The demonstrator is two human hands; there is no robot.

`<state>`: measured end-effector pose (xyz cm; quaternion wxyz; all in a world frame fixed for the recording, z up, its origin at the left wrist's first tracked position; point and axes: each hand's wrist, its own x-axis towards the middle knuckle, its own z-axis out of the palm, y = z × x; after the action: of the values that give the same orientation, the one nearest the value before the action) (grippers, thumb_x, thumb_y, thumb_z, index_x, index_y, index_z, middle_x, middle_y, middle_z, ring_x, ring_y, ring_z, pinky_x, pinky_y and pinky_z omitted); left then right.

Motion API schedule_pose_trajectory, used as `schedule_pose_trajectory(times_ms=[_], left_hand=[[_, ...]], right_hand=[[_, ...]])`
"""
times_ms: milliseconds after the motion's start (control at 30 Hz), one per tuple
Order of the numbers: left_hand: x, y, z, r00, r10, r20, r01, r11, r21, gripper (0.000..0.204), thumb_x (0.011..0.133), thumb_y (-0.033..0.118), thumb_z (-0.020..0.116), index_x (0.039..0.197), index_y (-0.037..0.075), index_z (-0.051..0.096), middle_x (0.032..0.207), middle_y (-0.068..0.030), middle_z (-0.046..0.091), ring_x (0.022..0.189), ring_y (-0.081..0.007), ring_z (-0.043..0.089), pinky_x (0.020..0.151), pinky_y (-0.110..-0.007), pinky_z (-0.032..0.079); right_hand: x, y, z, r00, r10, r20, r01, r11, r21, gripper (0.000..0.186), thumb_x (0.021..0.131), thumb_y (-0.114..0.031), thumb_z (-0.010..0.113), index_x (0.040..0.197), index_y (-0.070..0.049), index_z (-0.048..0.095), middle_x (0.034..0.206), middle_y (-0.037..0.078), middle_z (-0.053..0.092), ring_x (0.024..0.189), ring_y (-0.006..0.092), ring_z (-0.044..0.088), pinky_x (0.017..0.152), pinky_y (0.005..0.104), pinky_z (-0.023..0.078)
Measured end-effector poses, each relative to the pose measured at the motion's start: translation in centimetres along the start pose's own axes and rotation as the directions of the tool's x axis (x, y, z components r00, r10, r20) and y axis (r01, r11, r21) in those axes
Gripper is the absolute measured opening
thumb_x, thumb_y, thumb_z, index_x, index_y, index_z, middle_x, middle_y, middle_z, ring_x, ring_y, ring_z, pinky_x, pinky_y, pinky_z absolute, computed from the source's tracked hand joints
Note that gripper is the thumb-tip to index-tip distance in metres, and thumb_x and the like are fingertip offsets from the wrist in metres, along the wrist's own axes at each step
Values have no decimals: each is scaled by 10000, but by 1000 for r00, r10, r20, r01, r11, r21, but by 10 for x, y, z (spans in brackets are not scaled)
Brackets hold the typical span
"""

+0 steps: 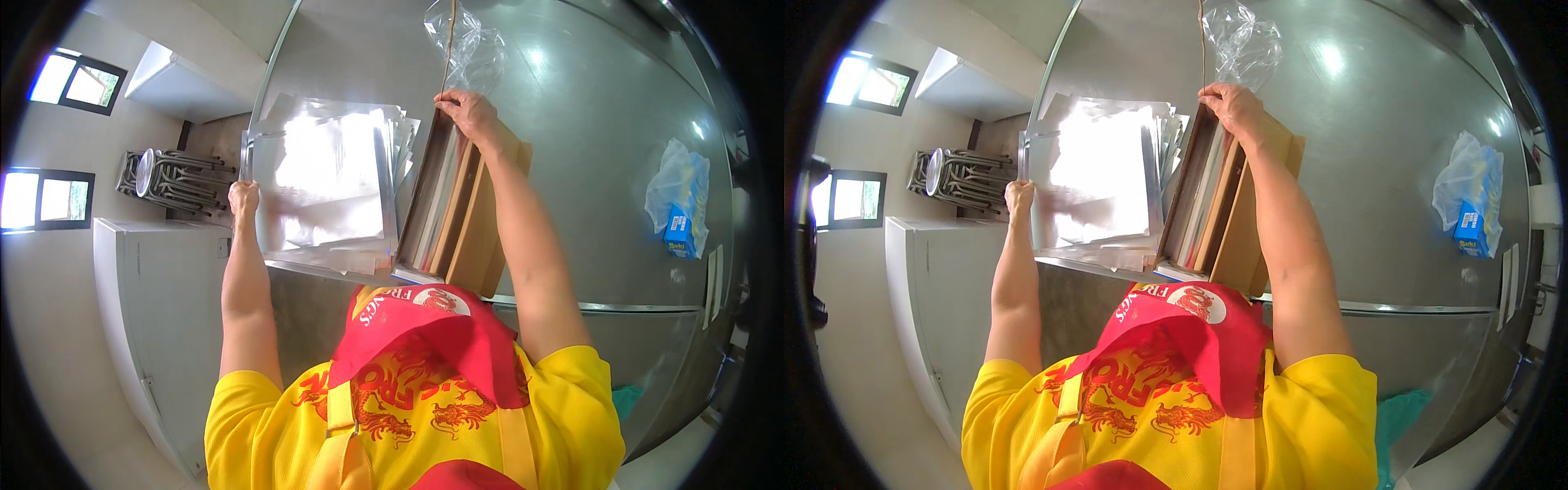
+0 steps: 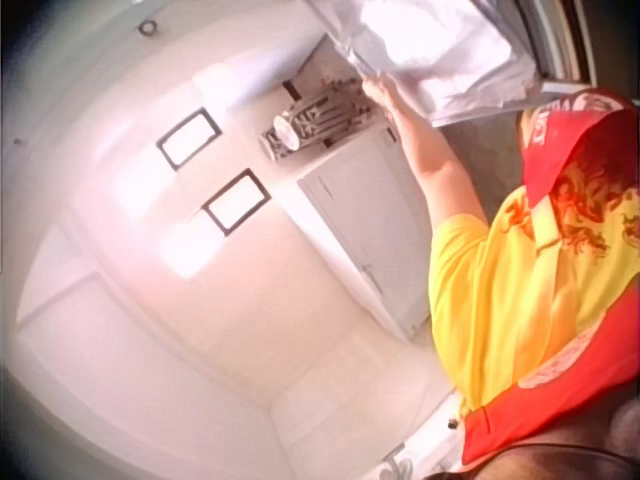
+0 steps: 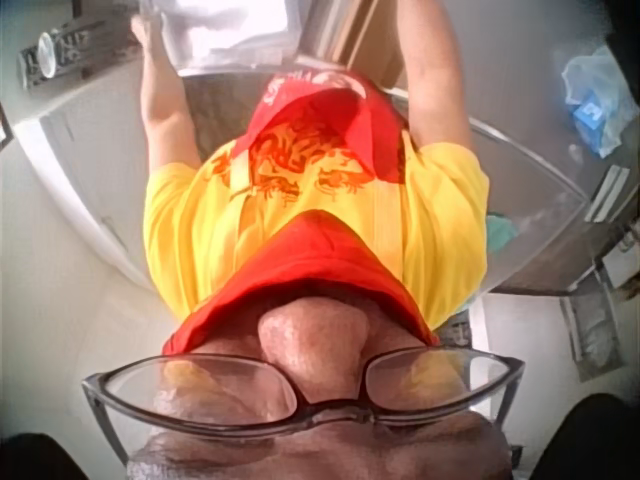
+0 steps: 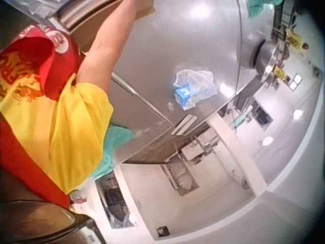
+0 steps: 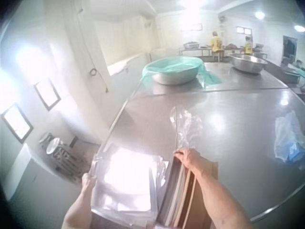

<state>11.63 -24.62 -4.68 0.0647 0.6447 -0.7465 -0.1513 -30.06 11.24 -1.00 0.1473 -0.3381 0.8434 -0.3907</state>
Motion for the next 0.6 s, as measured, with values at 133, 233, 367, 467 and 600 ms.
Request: schedule_pose_trajectory(times_ms=[133, 233, 367, 467, 600], left_hand=[[-58, 46, 0, 932, 216, -290, -194, 976, 103, 289, 846, 199, 780, 1079, 32, 747, 1170, -214, 671, 1060, -356, 655, 937, -447, 516], [-149, 116, 11, 659, 648, -382, -747, 623, -232, 284, 826, 12, 750, 1105, 14, 700, 1163, -216, 658, 1044, -384, 628, 958, -435, 497], [-291, 204, 7, 361, 927, -96, -918, 335, -214, 276, 833, 135, 754, 1104, 97, 719, 1262, -138, 612, 1167, -334, 573, 974, -468, 471], [-304, 230, 28, 412, 911, 32, -905, 405, 128, 289, 879, 225, 681, 1043, -12, 700, 1324, -175, 557, 1210, -356, 506, 1035, -513, 380], [-288, 243, 54, 492, 861, 130, -858, 455, 236, 275, 890, 230, 652, 956, -33, 700, 1302, -190, 566, 1208, -357, 508, 1031, -515, 370]], right_hand=[[1, 1, 0, 998, -46, -46, 45, 999, -30, 221, 929, -373, 715, 1075, -221, 782, 978, 28, 775, 901, 218, 728, 837, 364, 544], [-1, -2, 0, 998, -39, -51, 37, 999, -33, 220, 929, -373, 715, 1073, -220, 782, 977, 21, 780, 893, 215, 732, 843, 369, 548], [-2, -1, 0, 998, -47, -47, 46, 999, -22, 217, 931, -359, 715, 1070, -207, 780, 982, 27, 781, 898, 217, 735, 846, 372, 548], [-1, -5, -1, 996, -74, -51, 73, 997, -22, 219, 926, -357, 721, 1068, -200, 779, 984, 35, 781, 905, 215, 736, 849, 366, 548], [2, -1, 0, 999, -39, -33, 41, 998, 54, 224, 905, -362, 741, 1052, -198, 783, 1012, 48, 772, 956, 249, 723, 863, 374, 540]])
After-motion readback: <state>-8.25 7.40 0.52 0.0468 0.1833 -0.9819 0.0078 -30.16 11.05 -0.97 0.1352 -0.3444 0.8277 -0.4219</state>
